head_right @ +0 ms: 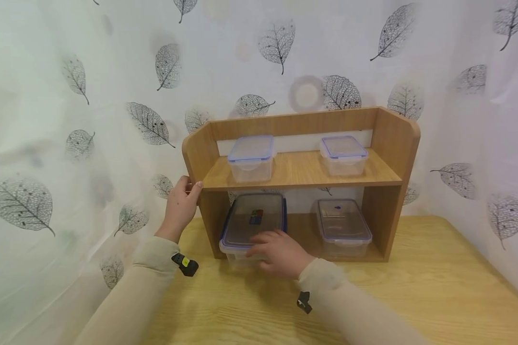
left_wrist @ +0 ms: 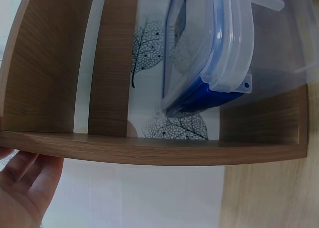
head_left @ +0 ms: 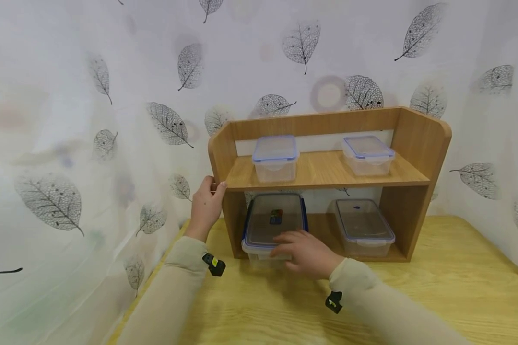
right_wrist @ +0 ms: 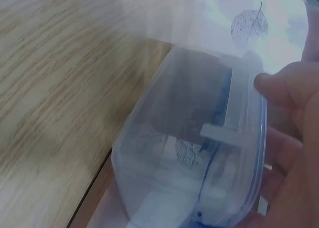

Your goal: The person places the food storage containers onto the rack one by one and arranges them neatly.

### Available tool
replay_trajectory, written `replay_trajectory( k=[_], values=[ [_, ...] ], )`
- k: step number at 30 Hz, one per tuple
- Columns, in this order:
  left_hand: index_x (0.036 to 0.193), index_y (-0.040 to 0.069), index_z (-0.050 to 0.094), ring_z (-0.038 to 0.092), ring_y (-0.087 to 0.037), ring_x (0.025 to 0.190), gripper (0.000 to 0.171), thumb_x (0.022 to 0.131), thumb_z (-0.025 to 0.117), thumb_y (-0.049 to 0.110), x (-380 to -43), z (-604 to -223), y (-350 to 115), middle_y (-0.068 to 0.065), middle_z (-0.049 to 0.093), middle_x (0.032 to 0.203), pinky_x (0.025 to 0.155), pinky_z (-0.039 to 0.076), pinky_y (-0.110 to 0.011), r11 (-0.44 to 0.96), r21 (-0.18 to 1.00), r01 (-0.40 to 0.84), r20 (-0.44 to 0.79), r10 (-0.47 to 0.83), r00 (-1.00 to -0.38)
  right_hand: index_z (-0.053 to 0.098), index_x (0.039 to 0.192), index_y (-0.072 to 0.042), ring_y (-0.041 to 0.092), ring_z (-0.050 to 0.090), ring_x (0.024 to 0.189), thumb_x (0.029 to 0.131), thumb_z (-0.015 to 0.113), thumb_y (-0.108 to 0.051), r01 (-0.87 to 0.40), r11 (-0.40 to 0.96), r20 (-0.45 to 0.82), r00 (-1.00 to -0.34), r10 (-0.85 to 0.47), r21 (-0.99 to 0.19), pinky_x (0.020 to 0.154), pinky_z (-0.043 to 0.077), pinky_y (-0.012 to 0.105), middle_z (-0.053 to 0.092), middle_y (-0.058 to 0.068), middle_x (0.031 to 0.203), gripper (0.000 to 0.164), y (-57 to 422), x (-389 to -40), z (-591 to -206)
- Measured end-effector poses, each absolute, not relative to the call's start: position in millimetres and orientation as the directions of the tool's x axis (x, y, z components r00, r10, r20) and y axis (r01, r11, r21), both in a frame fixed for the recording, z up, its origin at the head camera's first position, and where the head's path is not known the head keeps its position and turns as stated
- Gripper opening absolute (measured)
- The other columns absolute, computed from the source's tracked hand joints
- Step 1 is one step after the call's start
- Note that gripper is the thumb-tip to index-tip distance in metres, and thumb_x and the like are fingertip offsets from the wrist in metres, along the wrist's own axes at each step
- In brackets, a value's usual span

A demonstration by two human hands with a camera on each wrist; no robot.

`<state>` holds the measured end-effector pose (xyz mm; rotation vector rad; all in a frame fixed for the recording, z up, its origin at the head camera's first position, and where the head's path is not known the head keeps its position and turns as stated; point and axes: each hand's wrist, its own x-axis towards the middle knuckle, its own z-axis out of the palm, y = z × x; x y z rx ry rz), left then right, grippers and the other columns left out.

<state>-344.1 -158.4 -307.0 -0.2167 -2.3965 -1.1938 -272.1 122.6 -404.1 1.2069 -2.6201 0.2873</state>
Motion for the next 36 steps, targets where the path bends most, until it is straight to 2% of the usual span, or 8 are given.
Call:
replay_trajectory(
  k=[7, 13, 21, 27, 31, 36],
  values=[
    [0.13, 0.011, 0.053, 0.064, -0.034, 0.111, 0.043, 0.105, 0.048, 0.045, -343.4, -309.3, -155.7, -0.016, 0.065, 0.123, 0.09, 0.054, -0.052, 0.609, 0.72, 0.332, 0.453, -0.051, -0.89, 0.07, 0.127, -0.029, 0.028, 0.05, 0.132, 0.096, 0.065, -0.021, -0.752, 0.659, 0.328, -0.631, -0.703, -0.035, 0.11, 0.035, 0.062, 0.055, 0.004, 0.144, 0.032, 119.1, -264.8, -406.4],
    [0.13, 0.011, 0.054, 0.063, -0.033, 0.113, 0.043, 0.105, 0.048, 0.046, -345.2, -305.3, -155.9, -0.016, 0.065, 0.125, 0.091, 0.053, -0.051, 0.614, 0.71, 0.344, 0.465, -0.042, -0.884, 0.066, 0.133, -0.032, 0.033, 0.039, 0.142, 0.097, 0.063, -0.025, -0.751, 0.659, 0.321, -0.616, -0.72, 0.037, 0.11, 0.031, 0.067, 0.046, 0.007, 0.153, 0.036, 121.3, -262.6, -402.7],
    [0.145, 0.012, 0.045, 0.059, -0.035, 0.121, 0.056, 0.105, 0.046, 0.051, -341.0, -308.5, -162.0, -0.017, 0.058, 0.136, 0.096, 0.051, -0.053, 0.599, 0.728, 0.335, 0.427, -0.013, -0.904, 0.061, 0.14, -0.03, 0.035, 0.031, 0.146, 0.097, 0.065, -0.038, -0.735, 0.676, 0.373, -0.616, -0.693, 0.042, 0.11, 0.03, 0.068, 0.043, 0.009, 0.155, 0.044, 131.6, -246.7, -391.4],
    [0.157, 0.013, 0.033, 0.053, -0.036, 0.13, 0.067, 0.105, 0.041, 0.055, -328.7, -314.9, -170.0, -0.016, 0.05, 0.148, 0.104, 0.046, -0.054, 0.637, 0.683, 0.358, 0.42, 0.059, -0.906, 0.059, 0.143, -0.028, 0.037, 0.026, 0.149, 0.093, 0.069, -0.045, -0.678, 0.735, 0.419, -0.667, -0.616, -0.001, 0.112, 0.024, 0.069, 0.042, 0.008, 0.156, 0.054, 144.8, -234.4, -384.1],
    [0.16, 0.012, 0.025, 0.043, -0.039, 0.138, 0.071, 0.106, 0.04, 0.054, -319.2, -317.5, -176.3, -0.016, 0.039, 0.157, 0.11, 0.038, -0.057, 0.692, 0.622, 0.366, 0.417, 0.103, -0.903, 0.057, 0.145, -0.029, 0.036, 0.023, 0.15, 0.092, 0.069, -0.049, -0.628, 0.778, 0.434, -0.706, -0.559, -0.02, 0.112, 0.021, 0.07, 0.041, 0.008, 0.157, 0.058, 158.9, -228.9, -382.1],
    [0.161, 0.007, 0.02, 0.032, -0.039, 0.145, 0.077, 0.105, 0.04, 0.056, -305.2, -323.5, -181.4, -0.018, 0.031, 0.161, 0.116, 0.026, -0.059, 0.776, 0.511, 0.371, 0.423, 0.149, -0.894, 0.052, 0.149, -0.029, 0.035, 0.02, 0.151, 0.094, 0.061, -0.059, -0.562, 0.824, 0.439, -0.758, -0.482, -0.066, 0.113, 0.018, 0.071, 0.036, 0.007, 0.16, 0.063, 183.7, -221.1, -383.2]
  ],
)
